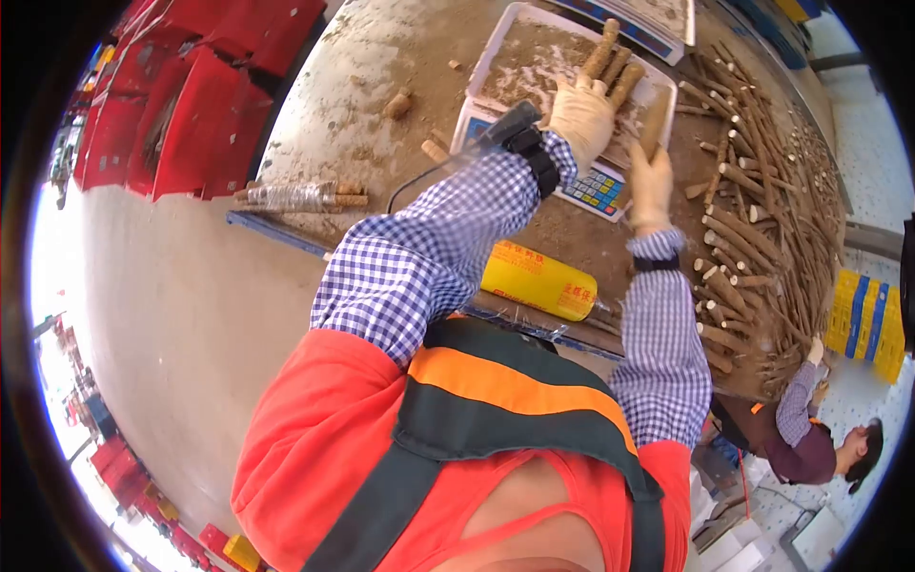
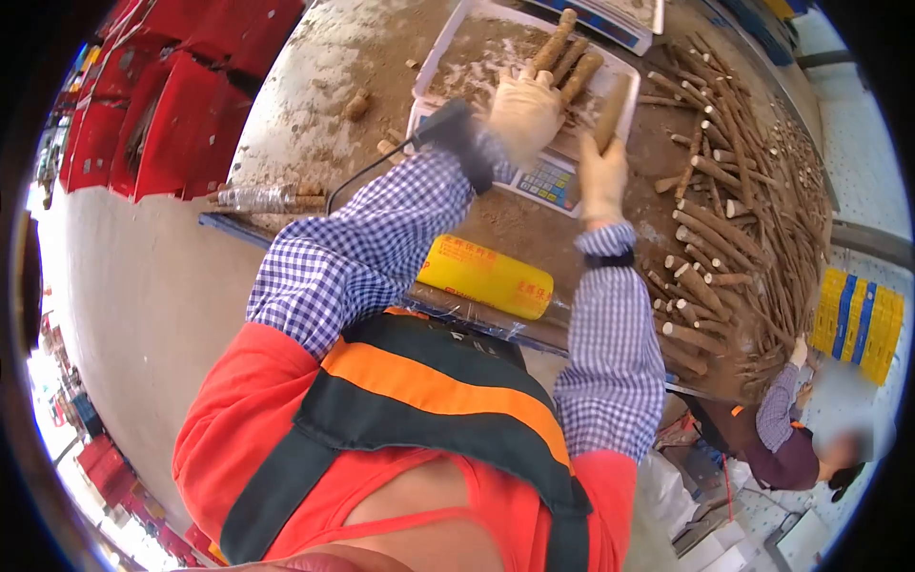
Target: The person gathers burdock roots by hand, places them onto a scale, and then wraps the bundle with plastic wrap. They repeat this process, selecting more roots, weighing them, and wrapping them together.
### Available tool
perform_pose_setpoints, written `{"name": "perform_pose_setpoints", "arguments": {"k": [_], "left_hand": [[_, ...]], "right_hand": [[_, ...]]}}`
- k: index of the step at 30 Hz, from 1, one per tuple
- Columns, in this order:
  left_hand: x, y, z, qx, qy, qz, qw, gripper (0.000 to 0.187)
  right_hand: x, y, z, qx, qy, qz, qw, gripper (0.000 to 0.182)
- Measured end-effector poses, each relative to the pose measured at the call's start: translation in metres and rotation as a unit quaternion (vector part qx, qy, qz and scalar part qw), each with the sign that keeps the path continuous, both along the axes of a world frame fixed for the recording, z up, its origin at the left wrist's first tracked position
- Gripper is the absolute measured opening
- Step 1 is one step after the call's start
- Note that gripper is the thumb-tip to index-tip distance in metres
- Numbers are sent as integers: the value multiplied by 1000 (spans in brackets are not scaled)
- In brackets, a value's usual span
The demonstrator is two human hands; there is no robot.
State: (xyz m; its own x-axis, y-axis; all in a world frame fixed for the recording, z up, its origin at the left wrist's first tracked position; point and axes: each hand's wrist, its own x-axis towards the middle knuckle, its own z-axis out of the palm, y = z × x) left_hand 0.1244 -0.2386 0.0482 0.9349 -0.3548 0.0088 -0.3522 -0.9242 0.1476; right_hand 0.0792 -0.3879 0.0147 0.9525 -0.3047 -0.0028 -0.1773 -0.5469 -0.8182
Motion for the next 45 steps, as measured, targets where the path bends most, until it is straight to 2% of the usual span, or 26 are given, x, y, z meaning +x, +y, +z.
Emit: {"name": "perform_pose_setpoints", "arguments": {"k": [2,4,5,10,13,16,17,19,20,22,24,26,27,28,29,30,32,33,34,36,37,38,40,42,44,45], "left_hand": [[21,-14,-33,-54,-140,-4,989,59],[30,-26,-13,47,-13,-6,999,67],[33,-23,-12,82,-50,-47,994,65],[60,-19,-26,47,-159,-35,986,54],[89,-28,-16,162,-19,-83,983,42],[106,-26,-19,-87,66,78,991,47],[95,-13,8,-60,-9,-16,998,53],[123,-8,8,-207,-32,-53,976,56],[140,-7,0,-287,-10,-103,952,55],[60,4,66,-613,157,-137,762,46],[28,5,77,-559,342,-197,729,56],[25,23,74,-550,303,-224,745,58],[28,41,86,-513,165,-223,813,58],[46,58,75,-529,119,-156,825,54],[79,78,45,-663,257,-119,693,50],[100,95,21,-761,377,-79,522,46],[69,91,55,-465,248,119,841,39],[79,97,29,-336,46,-95,936,39],[81,85,-12,-431,169,7,886,48],[66,61,-26,-372,46,-32,927,52],[39,52,5,-438,30,-11,899,57],[46,43,-12,-439,28,-13,898,57],[71,20,-57,-283,2,100,954,47],[81,27,-58,-364,8,88,927,33],[70,36,-50,-586,225,102,771,27],[67,40,-50,-616,294,119,720,27]], "right_hand": [[19,11,-2,-105,-26,8,994,45],[34,2,-20,-161,-64,70,982,48],[32,4,-12,-211,-4,63,975,50],[0,-11,8,-178,-3,55,982,50],[-17,-22,-1,-164,-18,50,985,48],[-28,-29,1,-153,-50,32,986,45],[-29,-30,10,-122,-82,24,989,44],[-34,-24,21,-17,-157,13,987,40],[-38,-9,43,97,-142,23,985,41],[-39,15,88,216,-108,25,970,42],[-37,25,103,262,-110,178,942,42],[-36,15,91,262,-49,93,959,41],[-33,3,85,251,6,12,968,42],[-23,-23,57,196,-6,-16,981,40],[-19,-35,39,243,-32,-80,966,33],[-12,-66,-1,183,-22,-131,974,30],[-10,-128,-73,15,103,-146,984,44],[-20,-123,-71,-68,126,-114,983,45],[-27,-124,-79,-117,153,-83,978,51],[-30,-113,-87,-300,180,-108,930,56],[-27,-103,-80,-302,179,-109,930,56],[-20,-89,-62,-280,78,-110,950,58],[-2,-51,-15,-242,-83,-69,964,60],[15,-2,19,-243,-27,33,969,65],[31,35,-6,-316,8,34,948,86],[34,54,6,-277,23,1,961,84]]}}
